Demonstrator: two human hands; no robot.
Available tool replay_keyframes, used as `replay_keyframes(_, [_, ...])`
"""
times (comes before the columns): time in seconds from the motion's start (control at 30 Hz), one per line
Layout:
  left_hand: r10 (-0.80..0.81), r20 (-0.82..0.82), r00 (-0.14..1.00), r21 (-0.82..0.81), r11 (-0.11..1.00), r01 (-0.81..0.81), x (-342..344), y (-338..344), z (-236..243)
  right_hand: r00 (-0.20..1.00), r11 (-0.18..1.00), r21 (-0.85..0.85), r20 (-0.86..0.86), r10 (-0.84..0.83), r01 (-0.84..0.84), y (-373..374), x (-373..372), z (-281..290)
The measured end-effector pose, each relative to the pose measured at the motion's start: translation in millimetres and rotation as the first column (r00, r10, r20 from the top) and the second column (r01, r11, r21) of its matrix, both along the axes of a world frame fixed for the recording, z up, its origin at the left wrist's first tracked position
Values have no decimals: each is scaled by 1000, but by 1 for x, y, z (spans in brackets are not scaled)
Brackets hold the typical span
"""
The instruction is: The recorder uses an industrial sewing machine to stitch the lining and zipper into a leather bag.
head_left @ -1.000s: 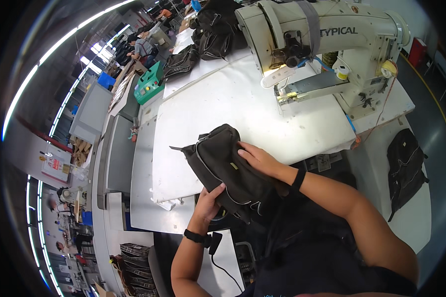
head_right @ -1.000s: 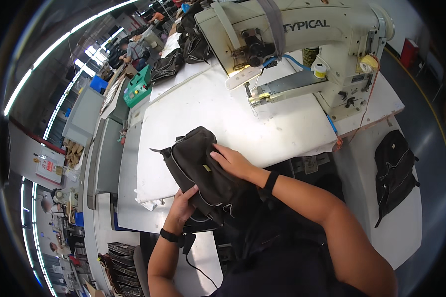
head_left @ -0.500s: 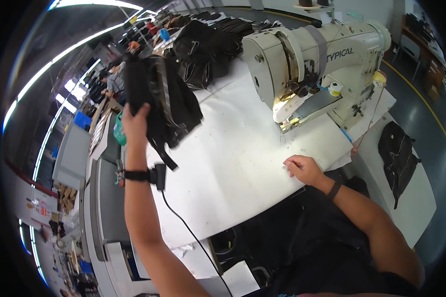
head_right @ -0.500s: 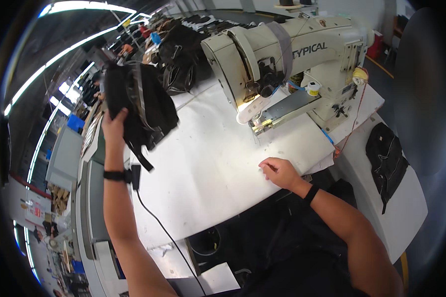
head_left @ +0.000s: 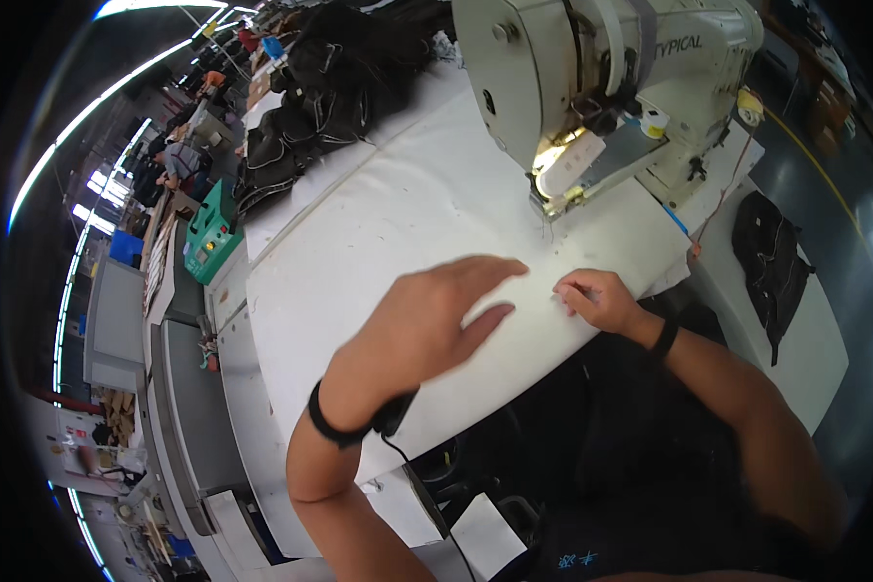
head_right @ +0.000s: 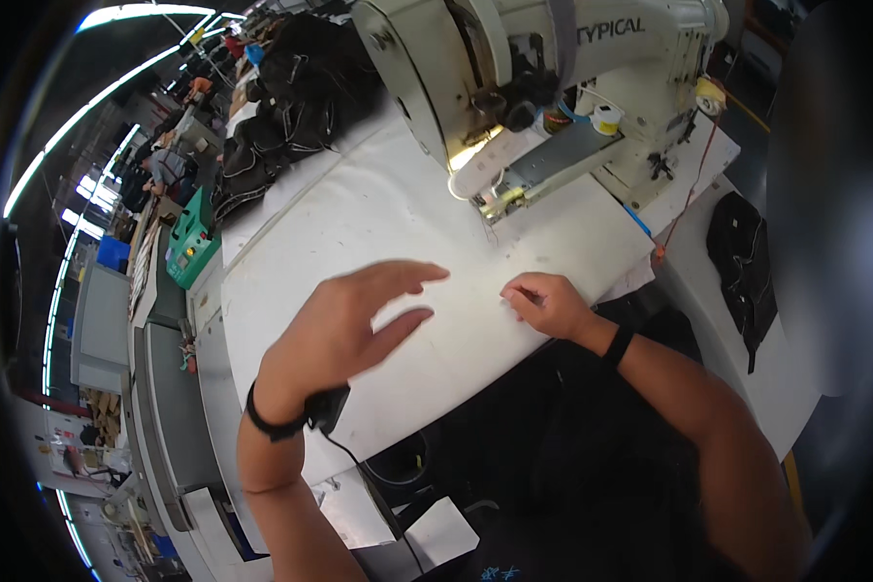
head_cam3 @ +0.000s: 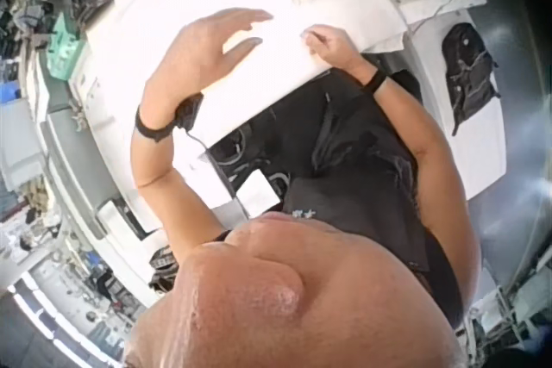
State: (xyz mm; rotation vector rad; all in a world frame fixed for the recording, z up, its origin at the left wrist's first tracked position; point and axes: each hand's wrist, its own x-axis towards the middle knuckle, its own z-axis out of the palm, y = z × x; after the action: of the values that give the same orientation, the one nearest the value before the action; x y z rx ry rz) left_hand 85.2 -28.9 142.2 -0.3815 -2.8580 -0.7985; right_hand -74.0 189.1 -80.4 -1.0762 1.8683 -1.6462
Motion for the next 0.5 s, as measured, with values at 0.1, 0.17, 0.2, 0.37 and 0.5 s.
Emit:
replay_keyframes(0.1, [-170, -129, 977, 65, 982, 180, 31, 41, 37, 997, 998, 40, -68, -47, 50, 10, -9, -2])
replay_keyframes(0.17, [-73, -322, 944, -37, 997, 65, 68, 63, 60, 998, 1000, 1, -57, 6, -6, -16, 1, -1])
replay_keyframes(0.2, [-127, -266, 956, -78, 991, 110, 77, 76, 65, 992, 1000, 7, -128, -11, 12, -21, -1, -6])
replay_keyframes(0.37, [-621, -243, 746, -516, 733, 443, 57, 110, 77, 963, 999, 4, -267, -45, 47, -11, -12, -2])
replay_keyframes(0.5, [-436, -428, 792, -385, 880, 277, 70, 144, 60, 947, 992, -111, -306, -95, 64, 0, -14, -2])
